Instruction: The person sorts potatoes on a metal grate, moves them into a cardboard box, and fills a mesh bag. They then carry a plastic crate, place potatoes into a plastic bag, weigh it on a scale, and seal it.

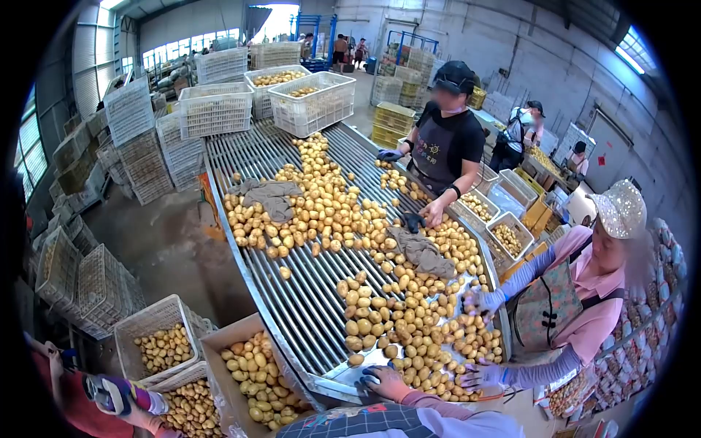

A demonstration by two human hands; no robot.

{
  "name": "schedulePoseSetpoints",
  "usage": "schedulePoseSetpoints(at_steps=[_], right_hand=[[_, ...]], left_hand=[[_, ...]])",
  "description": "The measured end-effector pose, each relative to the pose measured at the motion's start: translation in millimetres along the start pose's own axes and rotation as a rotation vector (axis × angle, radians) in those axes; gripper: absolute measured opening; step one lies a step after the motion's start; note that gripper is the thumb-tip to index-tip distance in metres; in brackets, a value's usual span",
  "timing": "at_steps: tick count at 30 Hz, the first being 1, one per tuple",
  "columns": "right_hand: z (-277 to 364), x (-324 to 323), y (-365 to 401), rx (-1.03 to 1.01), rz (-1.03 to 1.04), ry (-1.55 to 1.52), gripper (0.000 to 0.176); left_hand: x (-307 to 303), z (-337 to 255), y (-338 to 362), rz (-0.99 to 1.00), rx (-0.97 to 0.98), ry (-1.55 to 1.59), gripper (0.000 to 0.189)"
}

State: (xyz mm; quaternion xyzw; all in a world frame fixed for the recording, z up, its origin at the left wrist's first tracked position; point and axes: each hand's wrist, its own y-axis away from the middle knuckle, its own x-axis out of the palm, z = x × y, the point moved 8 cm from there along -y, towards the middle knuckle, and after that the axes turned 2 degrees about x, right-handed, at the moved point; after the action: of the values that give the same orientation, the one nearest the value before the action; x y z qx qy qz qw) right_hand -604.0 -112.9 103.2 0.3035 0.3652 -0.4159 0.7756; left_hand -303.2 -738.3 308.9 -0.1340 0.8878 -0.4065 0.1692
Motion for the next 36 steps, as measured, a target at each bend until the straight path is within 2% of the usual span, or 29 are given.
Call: schedulePoseSetpoints(at_steps=[5,7,11,13,18,20,23,26,31,36], right_hand=[[-2,54,3,0.119,0.452,0.108,0.055],[15,54,10,0.206,0.534,0.135,0.060],[12,64,5,0.243,0.561,0.123,0.065],[-1,73,0,0.205,0.508,0.149,0.059],[-10,81,-3,0.245,0.520,0.143,0.059],[10,68,1,0.293,0.548,0.099,0.066],[6,71,0,0.303,0.551,0.091,0.065],[-1,72,0,0.297,0.520,0.101,0.066],[0,74,-3,0.310,0.590,0.069,0.067],[-5,76,-4,0.303,0.544,0.073,0.063]], left_hand=[[-33,19,-20,-0.022,-0.015,-0.147,0.057],[-41,29,-26,-0.023,-0.019,-0.184,0.058],[-60,49,-41,-0.039,-0.007,-0.243,0.058],[-68,58,-50,-0.055,0.004,-0.276,0.058],[-99,89,-67,-0.089,0.025,-0.372,0.058],[-110,100,-74,-0.103,0.034,-0.413,0.058],[-119,112,-77,-0.119,0.043,-0.460,0.059],[-109,109,-63,-0.111,0.031,-0.453,0.059],[-53,75,-4,0.030,-0.030,-0.331,0.059],[-63,88,-28,-0.008,-0.008,-0.430,0.060]])
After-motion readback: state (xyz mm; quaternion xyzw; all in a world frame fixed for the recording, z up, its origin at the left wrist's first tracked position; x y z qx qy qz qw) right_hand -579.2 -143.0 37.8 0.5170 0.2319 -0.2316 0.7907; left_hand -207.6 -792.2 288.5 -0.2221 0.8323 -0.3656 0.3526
